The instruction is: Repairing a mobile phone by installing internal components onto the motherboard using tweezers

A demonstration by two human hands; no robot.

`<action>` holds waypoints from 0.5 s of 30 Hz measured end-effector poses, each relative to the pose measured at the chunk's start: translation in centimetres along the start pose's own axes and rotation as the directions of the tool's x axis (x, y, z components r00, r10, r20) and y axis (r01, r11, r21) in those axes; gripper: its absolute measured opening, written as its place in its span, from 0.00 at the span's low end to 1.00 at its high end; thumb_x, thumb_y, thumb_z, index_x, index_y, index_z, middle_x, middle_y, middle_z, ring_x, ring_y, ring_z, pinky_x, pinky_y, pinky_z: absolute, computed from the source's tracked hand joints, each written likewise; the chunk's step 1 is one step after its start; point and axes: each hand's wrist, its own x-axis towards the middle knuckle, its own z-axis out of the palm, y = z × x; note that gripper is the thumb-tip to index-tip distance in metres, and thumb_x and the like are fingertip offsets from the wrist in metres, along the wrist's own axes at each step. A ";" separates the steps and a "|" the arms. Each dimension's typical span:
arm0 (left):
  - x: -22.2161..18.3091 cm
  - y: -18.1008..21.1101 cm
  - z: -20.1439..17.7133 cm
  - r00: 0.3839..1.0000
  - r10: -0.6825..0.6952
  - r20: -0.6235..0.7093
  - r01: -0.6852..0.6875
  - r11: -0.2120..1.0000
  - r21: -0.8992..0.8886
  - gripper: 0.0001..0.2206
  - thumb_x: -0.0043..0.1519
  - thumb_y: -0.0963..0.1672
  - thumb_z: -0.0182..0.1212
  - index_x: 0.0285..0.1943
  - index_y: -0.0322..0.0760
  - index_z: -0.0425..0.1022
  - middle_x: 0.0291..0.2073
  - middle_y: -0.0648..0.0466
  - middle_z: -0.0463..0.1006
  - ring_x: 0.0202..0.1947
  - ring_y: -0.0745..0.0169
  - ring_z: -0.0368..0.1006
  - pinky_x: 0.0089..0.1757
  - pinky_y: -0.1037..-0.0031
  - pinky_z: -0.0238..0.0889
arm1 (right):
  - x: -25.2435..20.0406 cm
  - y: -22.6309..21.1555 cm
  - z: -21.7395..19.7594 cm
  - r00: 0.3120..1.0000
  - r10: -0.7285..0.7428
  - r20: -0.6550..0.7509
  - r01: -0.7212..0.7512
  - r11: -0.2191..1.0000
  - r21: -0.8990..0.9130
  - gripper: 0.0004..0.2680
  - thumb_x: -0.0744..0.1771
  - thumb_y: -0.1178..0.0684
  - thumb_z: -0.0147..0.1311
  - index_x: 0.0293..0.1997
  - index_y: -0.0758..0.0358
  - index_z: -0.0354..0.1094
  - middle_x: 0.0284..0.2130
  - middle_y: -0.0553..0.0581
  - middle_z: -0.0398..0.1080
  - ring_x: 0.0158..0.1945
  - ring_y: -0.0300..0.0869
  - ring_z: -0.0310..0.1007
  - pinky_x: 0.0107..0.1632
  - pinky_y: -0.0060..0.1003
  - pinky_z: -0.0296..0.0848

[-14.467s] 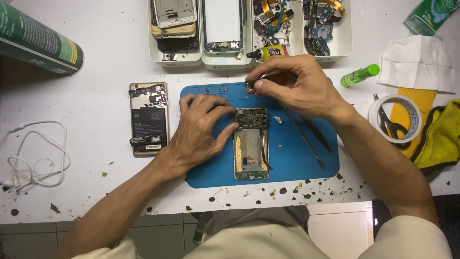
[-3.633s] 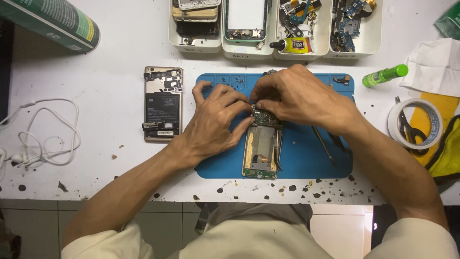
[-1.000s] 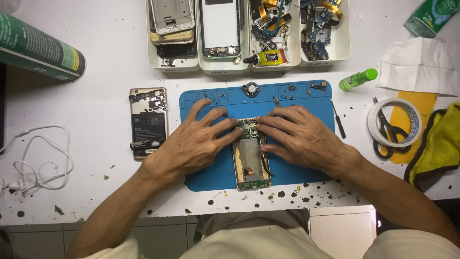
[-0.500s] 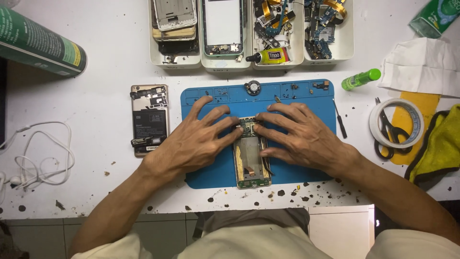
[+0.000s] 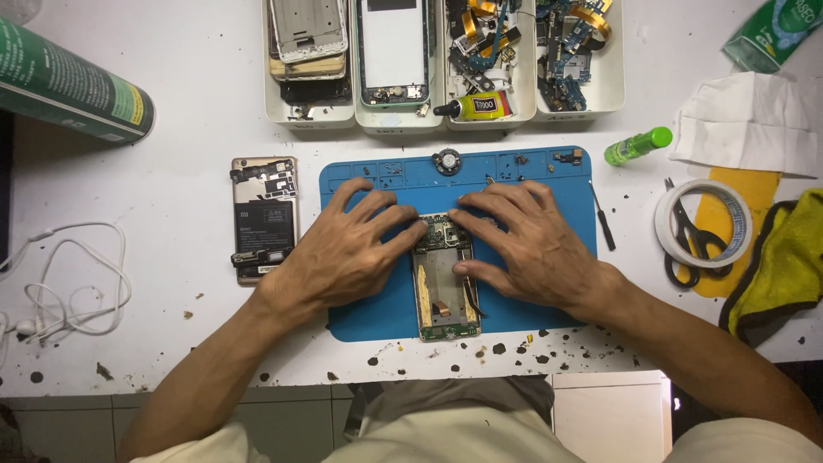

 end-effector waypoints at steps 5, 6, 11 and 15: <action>0.3 0.5 0.0 0.998 -0.068 -0.008 0.068 0.997 -0.039 0.09 0.63 0.45 0.60 0.51 0.45 0.79 0.43 0.53 0.77 0.49 0.56 0.72 0.57 0.55 0.60 | 0.4 -0.6 0.2 0.995 0.098 0.026 -0.098 0.995 -0.021 0.16 0.69 0.38 0.55 0.60 0.53 0.71 0.53 0.53 0.70 0.61 0.46 0.66 0.62 0.49 0.56; 0.2 0.7 0.0 0.995 -0.100 -0.001 0.100 0.994 -0.053 0.10 0.65 0.48 0.60 0.52 0.44 0.78 0.42 0.53 0.76 0.48 0.56 0.72 0.55 0.56 0.61 | 0.5 -0.8 0.3 0.989 0.145 0.043 -0.145 0.989 0.005 0.17 0.69 0.37 0.57 0.60 0.54 0.70 0.53 0.54 0.69 0.61 0.47 0.66 0.61 0.51 0.56; 0.4 1.4 -0.1 0.967 -0.233 0.102 0.247 0.956 -0.156 0.20 0.64 0.49 0.62 0.63 0.41 0.73 0.43 0.52 0.75 0.48 0.56 0.71 0.51 0.60 0.61 | 0.5 -0.6 0.5 0.980 0.176 0.090 -0.189 0.968 0.167 0.13 0.67 0.45 0.61 0.54 0.56 0.71 0.46 0.53 0.68 0.56 0.48 0.67 0.58 0.51 0.56; 0.7 1.5 -0.4 0.947 -0.277 0.165 0.312 0.916 -0.253 0.23 0.63 0.49 0.64 0.66 0.38 0.71 0.43 0.50 0.75 0.48 0.54 0.72 0.47 0.63 0.62 | 0.6 -0.8 -0.1 0.983 0.161 0.090 -0.174 0.969 0.175 0.12 0.67 0.45 0.61 0.53 0.55 0.70 0.45 0.52 0.67 0.56 0.46 0.65 0.57 0.49 0.54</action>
